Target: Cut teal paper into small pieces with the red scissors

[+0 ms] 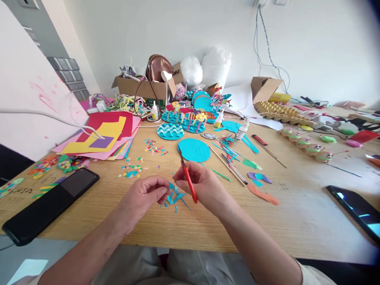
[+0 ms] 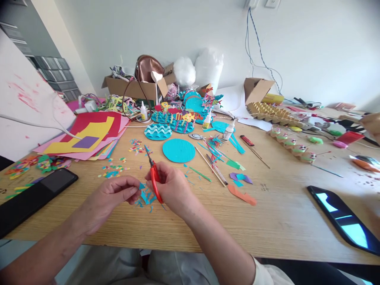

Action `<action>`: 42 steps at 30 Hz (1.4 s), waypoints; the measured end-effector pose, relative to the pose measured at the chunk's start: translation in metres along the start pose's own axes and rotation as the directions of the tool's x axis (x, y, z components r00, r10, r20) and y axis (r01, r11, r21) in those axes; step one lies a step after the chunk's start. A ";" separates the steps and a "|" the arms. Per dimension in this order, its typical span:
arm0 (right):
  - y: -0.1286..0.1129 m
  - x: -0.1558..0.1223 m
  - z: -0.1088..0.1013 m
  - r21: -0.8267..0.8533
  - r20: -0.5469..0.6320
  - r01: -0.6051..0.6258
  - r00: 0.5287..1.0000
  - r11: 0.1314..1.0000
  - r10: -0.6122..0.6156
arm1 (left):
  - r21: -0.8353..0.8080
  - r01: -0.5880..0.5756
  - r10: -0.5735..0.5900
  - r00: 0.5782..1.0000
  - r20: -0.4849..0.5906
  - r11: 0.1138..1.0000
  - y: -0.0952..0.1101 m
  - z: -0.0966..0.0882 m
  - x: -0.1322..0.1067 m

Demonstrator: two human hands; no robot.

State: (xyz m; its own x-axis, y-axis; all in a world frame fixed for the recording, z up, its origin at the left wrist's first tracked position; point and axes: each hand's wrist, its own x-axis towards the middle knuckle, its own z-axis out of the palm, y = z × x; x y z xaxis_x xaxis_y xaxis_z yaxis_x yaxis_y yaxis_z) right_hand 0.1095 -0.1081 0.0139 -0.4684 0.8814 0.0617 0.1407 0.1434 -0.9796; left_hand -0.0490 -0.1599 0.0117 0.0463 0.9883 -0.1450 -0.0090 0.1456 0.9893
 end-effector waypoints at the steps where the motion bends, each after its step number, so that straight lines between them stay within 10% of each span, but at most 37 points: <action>1: -0.001 0.002 0.000 -0.068 0.016 0.027 1.000 0.997 -0.026 | 0.015 0.006 -0.006 1.000 0.011 1.000 0.001 0.001 0.000; 8: -0.014 0.006 -0.001 -0.451 0.145 0.112 0.988 0.885 -0.052 | 0.067 0.041 -0.043 0.999 0.020 0.997 0.006 0.005 0.002; 20: -0.014 0.007 -0.002 -0.529 0.166 0.140 0.984 0.837 -0.060 | 0.047 0.065 -0.067 0.996 0.054 0.997 0.001 0.004 0.006; 32: -0.005 -0.002 0.013 0.288 -0.166 -0.019 0.984 0.957 0.069 | -0.065 -0.033 0.030 0.998 -0.047 0.997 -0.004 0.010 0.004; 42: 0.000 -0.006 0.024 0.419 -0.218 -0.063 0.961 0.906 0.168 | -0.047 -0.126 0.121 0.989 -0.089 0.991 -0.009 0.015 0.008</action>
State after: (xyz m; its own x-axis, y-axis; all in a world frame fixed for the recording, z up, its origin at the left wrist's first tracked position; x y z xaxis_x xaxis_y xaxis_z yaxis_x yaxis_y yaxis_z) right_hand 0.0919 -0.1242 0.0085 -0.2367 0.9695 -0.0636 -0.2084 -0.1146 -0.9713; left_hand -0.0339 -0.1539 0.0023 -0.0437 0.9987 -0.0248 -0.0622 0.0221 0.9978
